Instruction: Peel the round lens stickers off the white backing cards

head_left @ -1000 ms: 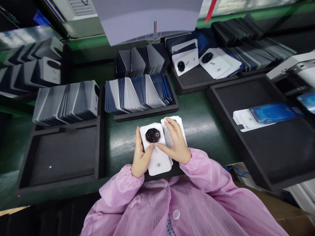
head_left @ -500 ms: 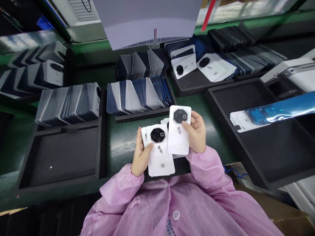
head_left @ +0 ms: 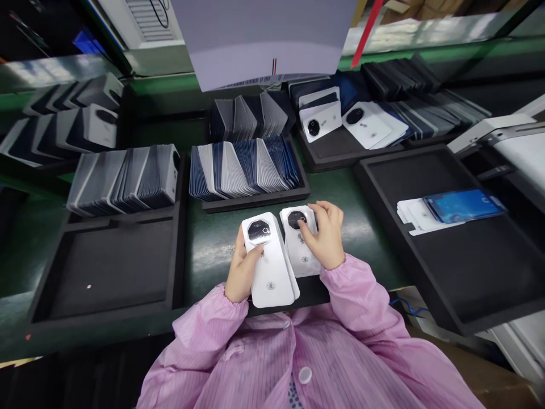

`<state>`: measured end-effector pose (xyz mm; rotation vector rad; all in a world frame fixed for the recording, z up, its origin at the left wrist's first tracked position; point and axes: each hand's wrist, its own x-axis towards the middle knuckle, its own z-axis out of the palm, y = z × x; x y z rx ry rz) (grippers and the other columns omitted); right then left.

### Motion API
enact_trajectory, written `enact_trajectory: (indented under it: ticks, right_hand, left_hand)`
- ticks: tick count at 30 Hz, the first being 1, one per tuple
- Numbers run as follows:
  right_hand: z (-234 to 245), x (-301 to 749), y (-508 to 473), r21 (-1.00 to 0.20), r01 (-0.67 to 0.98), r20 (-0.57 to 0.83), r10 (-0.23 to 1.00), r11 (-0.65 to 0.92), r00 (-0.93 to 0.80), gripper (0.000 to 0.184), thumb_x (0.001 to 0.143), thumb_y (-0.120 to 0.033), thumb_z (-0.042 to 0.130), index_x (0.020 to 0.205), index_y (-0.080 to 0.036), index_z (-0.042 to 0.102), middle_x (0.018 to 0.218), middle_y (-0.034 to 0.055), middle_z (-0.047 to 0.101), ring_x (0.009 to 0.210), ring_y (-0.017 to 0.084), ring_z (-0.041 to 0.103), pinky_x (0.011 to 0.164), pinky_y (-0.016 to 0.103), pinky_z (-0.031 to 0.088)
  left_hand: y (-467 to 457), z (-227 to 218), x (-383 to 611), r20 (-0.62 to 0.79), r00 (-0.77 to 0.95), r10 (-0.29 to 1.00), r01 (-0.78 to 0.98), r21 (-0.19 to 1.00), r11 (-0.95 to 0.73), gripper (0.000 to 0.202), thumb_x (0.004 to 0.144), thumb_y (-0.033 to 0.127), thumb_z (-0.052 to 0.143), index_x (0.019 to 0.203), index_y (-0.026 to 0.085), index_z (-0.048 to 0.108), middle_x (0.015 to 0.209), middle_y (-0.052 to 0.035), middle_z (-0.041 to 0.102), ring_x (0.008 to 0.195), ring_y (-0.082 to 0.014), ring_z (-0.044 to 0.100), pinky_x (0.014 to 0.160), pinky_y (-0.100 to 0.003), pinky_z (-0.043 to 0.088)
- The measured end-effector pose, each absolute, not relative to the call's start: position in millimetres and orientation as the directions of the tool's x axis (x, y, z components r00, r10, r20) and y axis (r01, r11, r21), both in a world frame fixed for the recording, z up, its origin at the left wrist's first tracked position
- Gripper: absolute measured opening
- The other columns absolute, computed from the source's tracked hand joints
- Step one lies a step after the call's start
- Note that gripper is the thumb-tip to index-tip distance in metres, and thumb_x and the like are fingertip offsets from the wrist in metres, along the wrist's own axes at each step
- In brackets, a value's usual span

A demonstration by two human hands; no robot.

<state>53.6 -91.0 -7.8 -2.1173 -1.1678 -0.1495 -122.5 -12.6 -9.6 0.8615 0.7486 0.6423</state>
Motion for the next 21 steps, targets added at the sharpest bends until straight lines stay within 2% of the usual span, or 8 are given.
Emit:
enact_trajectory:
  ticks: [2, 4, 8, 14, 16, 18, 21]
  right_hand:
    - [8.3, 42.8, -87.2, -0.597, 0.787, 0.465, 0.731, -0.158, 0.500, 0.024, 0.083, -0.026, 0.060, 0.106, -0.021, 0.059, 0.114, 0.0112, 0.055, 0.112, 0.029, 0.050, 0.096, 0.049, 0.044]
    - [20.6, 32.2, -81.4, -0.642, 0.766, 0.459, 0.785, -0.032, 0.417, 0.018, 0.083, -0.026, 0.062, 0.100, -0.022, 0.060, 0.110, 0.0093, 0.057, 0.109, 0.026, 0.053, 0.095, 0.046, 0.045]
    - [23.9, 21.7, -69.2, -0.682, 0.730, 0.362, 0.845, -0.048, 0.394, 0.016, 0.078, -0.024, 0.068, 0.092, -0.020, 0.062, 0.110, 0.0104, 0.057, 0.111, 0.028, 0.052, 0.097, 0.048, 0.043]
    - [11.5, 27.4, -66.9, -0.796, 0.604, 0.301, 0.844, -0.035, 0.445, 0.007, 0.077, -0.022, 0.069, 0.074, -0.020, 0.062, 0.113, 0.0088, 0.058, 0.114, 0.028, 0.052, 0.099, 0.051, 0.042]
    - [10.8, 26.9, -68.9, -0.756, 0.655, 0.379, 0.824, 0.012, 0.422, 0.007, 0.079, -0.021, 0.065, 0.073, -0.020, 0.062, 0.117, 0.0099, 0.058, 0.122, 0.030, 0.048, 0.102, 0.052, 0.040]
    - [10.0, 24.6, -70.9, -0.649, 0.751, 0.519, 0.792, 0.122, 0.320, 0.006, 0.082, -0.018, 0.061, 0.076, -0.020, 0.061, 0.116, 0.0092, 0.060, 0.128, 0.030, 0.045, 0.104, 0.054, 0.037]
    - [5.5, 20.4, -74.0, -0.456, 0.798, 0.687, 0.726, 0.395, 0.033, 0.012, 0.084, -0.011, 0.056, 0.084, -0.022, 0.060, 0.096, 0.0039, 0.070, 0.112, 0.023, 0.061, 0.103, 0.052, 0.040]
  left_hand:
    - [-14.3, -10.8, -123.6, -0.286, 0.574, 0.767, -0.160, 0.880, 0.448, 0.071, 0.081, 0.028, 0.064, 0.144, 0.032, 0.031, 0.133, -0.0044, 0.057, 0.110, -0.0197, 0.060, 0.089, -0.029, 0.050]
    - [-16.4, -12.2, -124.9, -0.258, 0.566, 0.783, -0.123, 0.913, 0.389, 0.078, 0.081, 0.031, 0.065, 0.147, 0.032, 0.023, 0.141, -0.0051, 0.050, 0.116, -0.0204, 0.057, 0.091, -0.030, 0.049]
    - [-20.6, -15.3, -126.2, -0.190, 0.572, 0.798, -0.045, 0.964, 0.262, 0.084, 0.084, 0.038, 0.062, 0.150, 0.032, 0.009, 0.149, -0.0074, 0.040, 0.121, -0.0224, 0.055, 0.092, -0.031, 0.050]
    - [-23.3, -17.4, -126.0, -0.042, 0.579, 0.814, 0.049, 0.999, 0.016, 0.079, 0.089, 0.036, 0.055, 0.151, 0.027, 0.007, 0.153, -0.0091, 0.033, 0.135, -0.0221, 0.042, 0.107, -0.031, 0.039]
    - [-23.2, -17.0, -126.3, -0.042, 0.573, 0.818, 0.066, 0.998, 0.005, 0.079, 0.089, 0.036, 0.055, 0.152, 0.026, 0.007, 0.154, -0.0093, 0.031, 0.137, -0.0228, 0.039, 0.110, -0.033, 0.035]
    - [-22.6, -16.3, -126.8, -0.039, 0.561, 0.827, 0.064, 0.998, 0.003, 0.079, 0.089, 0.035, 0.055, 0.152, 0.027, 0.007, 0.155, -0.0084, 0.029, 0.139, -0.0224, 0.035, 0.114, -0.034, 0.029]
    - [-20.8, -15.8, -127.7, -0.032, 0.548, 0.836, 0.028, 0.999, 0.019, 0.076, 0.090, 0.034, 0.054, 0.151, 0.029, 0.009, 0.156, -0.0057, 0.027, 0.142, -0.0207, 0.030, 0.117, -0.034, 0.023]
